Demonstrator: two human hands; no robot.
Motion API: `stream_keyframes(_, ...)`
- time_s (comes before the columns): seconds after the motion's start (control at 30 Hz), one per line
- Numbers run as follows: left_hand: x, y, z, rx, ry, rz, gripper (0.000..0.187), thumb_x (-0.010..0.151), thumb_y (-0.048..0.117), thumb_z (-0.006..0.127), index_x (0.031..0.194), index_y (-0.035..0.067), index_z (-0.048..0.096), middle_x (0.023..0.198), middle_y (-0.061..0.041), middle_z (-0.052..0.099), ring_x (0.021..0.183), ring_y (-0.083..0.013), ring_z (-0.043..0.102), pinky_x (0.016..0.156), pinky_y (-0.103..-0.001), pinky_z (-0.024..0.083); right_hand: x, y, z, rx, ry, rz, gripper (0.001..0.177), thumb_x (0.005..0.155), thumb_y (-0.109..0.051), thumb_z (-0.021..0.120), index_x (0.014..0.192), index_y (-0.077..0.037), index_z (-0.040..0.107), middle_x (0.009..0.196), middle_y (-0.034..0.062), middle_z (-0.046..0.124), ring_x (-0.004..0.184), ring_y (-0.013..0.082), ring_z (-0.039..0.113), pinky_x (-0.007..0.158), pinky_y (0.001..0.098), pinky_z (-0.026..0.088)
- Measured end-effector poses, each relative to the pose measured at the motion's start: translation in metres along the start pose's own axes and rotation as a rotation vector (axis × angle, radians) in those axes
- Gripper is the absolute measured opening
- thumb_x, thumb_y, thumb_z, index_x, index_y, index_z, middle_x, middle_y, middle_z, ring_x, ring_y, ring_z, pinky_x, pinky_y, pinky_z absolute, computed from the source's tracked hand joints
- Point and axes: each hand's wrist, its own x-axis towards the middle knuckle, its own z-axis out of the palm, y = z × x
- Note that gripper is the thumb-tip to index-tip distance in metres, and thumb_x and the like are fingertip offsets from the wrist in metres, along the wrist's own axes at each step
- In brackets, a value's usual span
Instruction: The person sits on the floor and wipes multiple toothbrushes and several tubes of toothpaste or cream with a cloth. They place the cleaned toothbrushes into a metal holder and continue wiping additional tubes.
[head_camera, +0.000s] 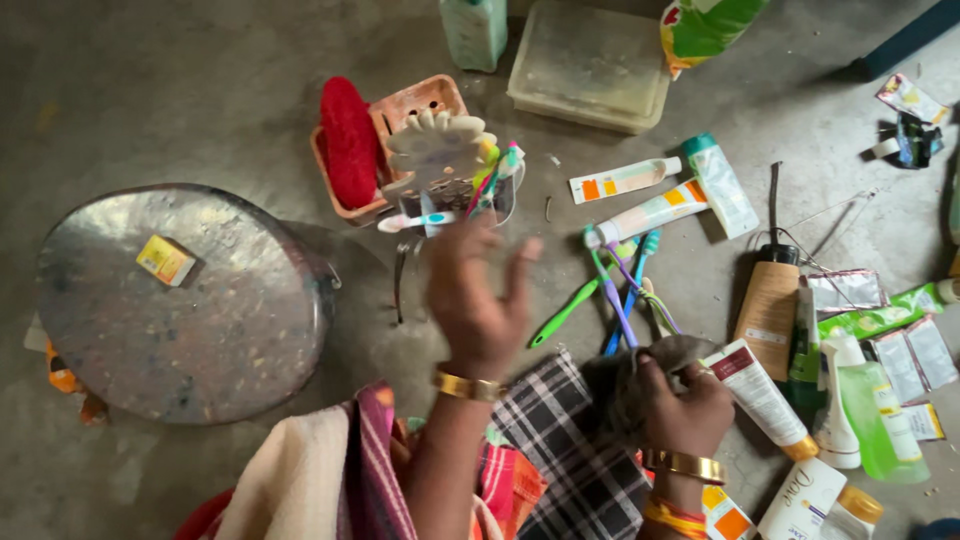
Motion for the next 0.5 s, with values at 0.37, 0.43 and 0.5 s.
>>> stream_keyframes(0.37,-0.057,-0.025,0.036,0.155,-0.630,-0.508,0.019,0.088,0.023,0.077,0.099,0.007,0.075,0.096,-0.013,0.077,0.085,-0.0318,0.073,0.072,-0.044,0.056,-0.017,-0.035,0.022,-0.497,0.140,-0.138,0.045,0.072,-0.027,0.086,0.115,-0.015,0.075,0.116,0.0173,0.060,0.105,0.0383,0.060,0.081,0.0500,0.052)
stream_keyframes(0.43,-0.064,-0.029,0.041,0.034,-0.653,-0.655,0.020,0.089,0.022,0.076,0.102,0.006,0.076,0.094,-0.014,0.079,0.084,-0.0282,0.076,0.074,-0.039,0.059,-0.017,-0.035,0.020,-0.491,0.146,-0.165,0.043,0.072,-0.025,0.084,0.113,-0.016,0.075,0.118,0.0154,0.061,0.107,0.0381,0.060,0.083,0.0496,0.052)
stream_keyframes(0.5,-0.074,-0.031,0.048,-0.105,-0.688,-0.778,0.026,0.088,0.020,0.076,0.108,0.004,0.077,0.093,-0.018,0.079,0.082,-0.0260,0.078,0.075,-0.035,0.060,-0.018,-0.033,0.022,-0.507,0.143,-0.193,0.041,0.072,-0.022,0.082,0.112,-0.016,0.075,0.118,0.0133,0.062,0.108,0.0376,0.060,0.084,0.0491,0.053)
